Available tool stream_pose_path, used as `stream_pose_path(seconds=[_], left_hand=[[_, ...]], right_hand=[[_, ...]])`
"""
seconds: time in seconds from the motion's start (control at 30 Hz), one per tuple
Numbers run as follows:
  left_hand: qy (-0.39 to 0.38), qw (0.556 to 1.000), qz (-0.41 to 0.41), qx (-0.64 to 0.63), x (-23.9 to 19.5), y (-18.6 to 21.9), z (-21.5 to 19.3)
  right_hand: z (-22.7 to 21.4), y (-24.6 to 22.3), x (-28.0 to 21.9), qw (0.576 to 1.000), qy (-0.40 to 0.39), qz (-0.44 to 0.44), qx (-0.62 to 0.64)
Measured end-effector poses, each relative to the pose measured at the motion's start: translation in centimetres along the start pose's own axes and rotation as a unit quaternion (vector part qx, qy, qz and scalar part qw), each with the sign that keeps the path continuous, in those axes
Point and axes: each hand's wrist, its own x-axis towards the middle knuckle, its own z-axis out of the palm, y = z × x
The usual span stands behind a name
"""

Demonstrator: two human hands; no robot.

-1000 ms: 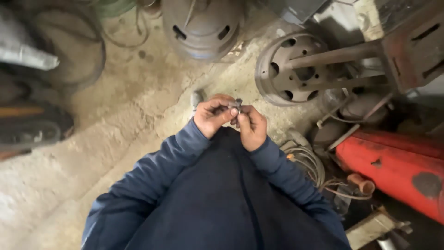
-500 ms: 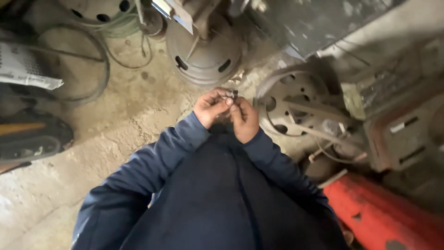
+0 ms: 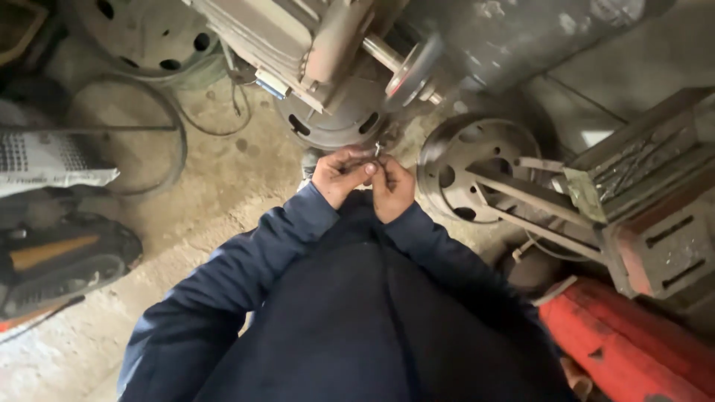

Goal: Polishing small metal bolts and parts using a bench grinder equipped with a buffing wheel.

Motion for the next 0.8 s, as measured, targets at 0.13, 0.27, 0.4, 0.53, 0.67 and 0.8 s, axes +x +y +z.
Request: stream_pose_path(seconds=[0.13, 0.27, 0.4, 0.53, 0.67, 0.8], left_hand=[[-0.047, 0.998, -0.006, -0.036, 1.4, 0.7, -1.0], [-0.056, 0.998, 0.014, -0.028, 2.8, 0.8, -1.7], [-0.053, 0.998, -0.009, -0.041, 4.2, 0.6, -1.5], [-0.050, 0.998, 0.013, -0.020, 4.7, 0.8, -1.2], [-0.040, 0.999, 0.021, -0.012, 5.4, 0.7, -1.2], [-0.043, 0.998, 0.032, -0.017, 5.7, 0.8, -1.3]], right_hand=[[1.2, -0.1, 0.6, 0.999, 0.038, -0.009, -0.006], [1.9, 0.2, 1.6, 0.997, 0.068, -0.023, -0.028], [2.2, -0.4, 2.4, 0.995, 0.095, -0.019, -0.036], [2.3, -1.8, 3.1, 0.991, 0.116, -0.030, -0.064], [2.2, -1.8, 3.6, 0.991, 0.117, -0.030, -0.058], [2.3, -1.9, 3.9, 0.992, 0.110, -0.054, -0.034]])
